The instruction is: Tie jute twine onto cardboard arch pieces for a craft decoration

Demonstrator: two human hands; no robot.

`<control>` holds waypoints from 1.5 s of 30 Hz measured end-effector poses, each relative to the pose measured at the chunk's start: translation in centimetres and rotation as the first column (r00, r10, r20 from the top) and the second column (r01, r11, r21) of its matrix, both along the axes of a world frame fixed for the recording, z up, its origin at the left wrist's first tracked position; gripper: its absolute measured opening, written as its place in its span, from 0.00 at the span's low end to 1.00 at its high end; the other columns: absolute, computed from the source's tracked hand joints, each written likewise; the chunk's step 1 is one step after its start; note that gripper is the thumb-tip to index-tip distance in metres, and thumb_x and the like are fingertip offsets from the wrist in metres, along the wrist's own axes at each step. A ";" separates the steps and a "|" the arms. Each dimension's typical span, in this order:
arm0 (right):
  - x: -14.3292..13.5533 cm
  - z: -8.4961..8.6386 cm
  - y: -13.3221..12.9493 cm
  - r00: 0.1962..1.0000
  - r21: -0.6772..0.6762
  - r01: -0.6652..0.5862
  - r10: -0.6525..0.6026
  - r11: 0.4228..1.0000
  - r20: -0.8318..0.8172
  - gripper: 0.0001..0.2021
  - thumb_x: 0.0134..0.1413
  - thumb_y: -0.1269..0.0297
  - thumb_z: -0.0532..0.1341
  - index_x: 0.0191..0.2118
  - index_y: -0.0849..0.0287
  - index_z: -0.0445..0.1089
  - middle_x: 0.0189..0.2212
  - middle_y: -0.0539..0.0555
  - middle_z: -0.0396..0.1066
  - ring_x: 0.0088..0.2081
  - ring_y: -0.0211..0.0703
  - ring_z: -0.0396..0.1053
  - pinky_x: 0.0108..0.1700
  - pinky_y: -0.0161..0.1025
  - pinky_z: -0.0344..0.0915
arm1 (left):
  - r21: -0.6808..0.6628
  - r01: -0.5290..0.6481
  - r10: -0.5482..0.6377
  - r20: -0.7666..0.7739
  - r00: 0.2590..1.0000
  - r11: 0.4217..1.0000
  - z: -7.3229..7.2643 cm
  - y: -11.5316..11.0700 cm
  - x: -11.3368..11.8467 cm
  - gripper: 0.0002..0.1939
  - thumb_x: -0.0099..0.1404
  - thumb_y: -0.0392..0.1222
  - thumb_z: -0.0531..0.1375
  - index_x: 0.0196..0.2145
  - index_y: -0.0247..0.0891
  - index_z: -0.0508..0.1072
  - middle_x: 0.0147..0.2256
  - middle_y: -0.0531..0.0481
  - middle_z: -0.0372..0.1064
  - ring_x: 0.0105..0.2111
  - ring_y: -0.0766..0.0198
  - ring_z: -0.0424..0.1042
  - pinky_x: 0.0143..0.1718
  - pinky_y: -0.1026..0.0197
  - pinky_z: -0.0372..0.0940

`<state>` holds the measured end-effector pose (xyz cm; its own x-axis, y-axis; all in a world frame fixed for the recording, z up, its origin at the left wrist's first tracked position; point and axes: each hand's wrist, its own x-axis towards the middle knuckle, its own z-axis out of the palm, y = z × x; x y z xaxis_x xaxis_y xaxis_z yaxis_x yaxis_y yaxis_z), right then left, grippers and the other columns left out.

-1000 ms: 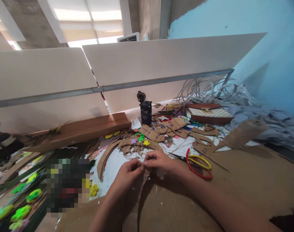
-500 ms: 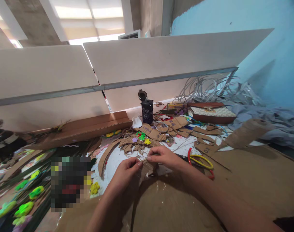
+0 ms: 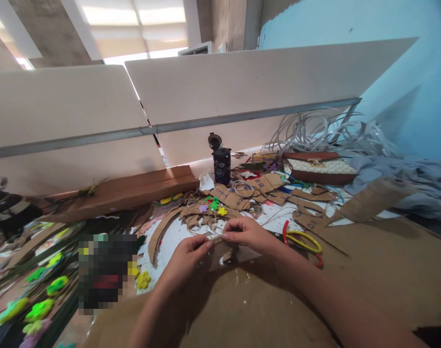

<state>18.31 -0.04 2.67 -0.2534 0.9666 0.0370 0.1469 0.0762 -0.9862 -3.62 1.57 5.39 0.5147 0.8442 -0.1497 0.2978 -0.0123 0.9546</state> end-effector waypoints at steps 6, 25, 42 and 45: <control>0.1 0.1 0.2 0.991 -0.029 0.112 -0.114 0.993 -0.066 0.17 0.45 0.50 0.69 0.27 0.60 0.71 0.21 0.47 0.63 0.25 0.36 0.58 0.29 0.34 0.54 | -0.077 -0.057 0.062 0.062 0.996 0.995 0.8 -0.2 -0.3 0.25 0.51 0.64 0.65 0.27 0.36 0.77 0.24 0.50 0.69 0.26 0.62 0.62 0.27 0.63 0.57; 0.9 0.1 0.5 0.997 0.011 0.082 -0.082 0.997 -0.001 0.16 0.48 0.51 0.68 0.35 0.60 0.77 0.29 0.52 0.71 0.32 0.42 0.65 0.34 0.38 0.58 | -0.060 -0.092 0.092 0.007 0.996 0.994 -0.2 1.3 -2.1 0.25 0.57 0.65 0.64 0.29 0.37 0.74 0.22 0.54 0.64 0.21 0.66 0.61 0.23 0.65 0.53; 0.5 -0.3 0.6 0.972 -0.121 0.167 -0.184 0.979 -0.149 0.18 0.43 0.48 0.71 0.30 0.59 0.73 0.20 0.46 0.62 0.21 0.34 0.53 0.24 0.35 0.46 | -0.096 -0.180 0.188 0.080 0.979 0.979 -0.2 2.0 -2.6 0.28 0.52 0.68 0.65 0.28 0.38 0.69 0.18 0.58 0.60 0.18 0.69 0.55 0.20 0.68 0.48; 0.2 -0.2 0.4 0.981 -0.058 0.108 -0.116 0.992 -0.156 0.16 0.46 0.51 0.70 0.35 0.59 0.77 0.30 0.53 0.72 0.30 0.41 0.66 0.32 0.37 0.58 | -0.039 -0.158 0.160 0.072 0.985 0.987 -0.5 2.0 -2.4 0.26 0.55 0.66 0.64 0.29 0.38 0.70 0.19 0.56 0.62 0.20 0.68 0.58 0.22 0.67 0.50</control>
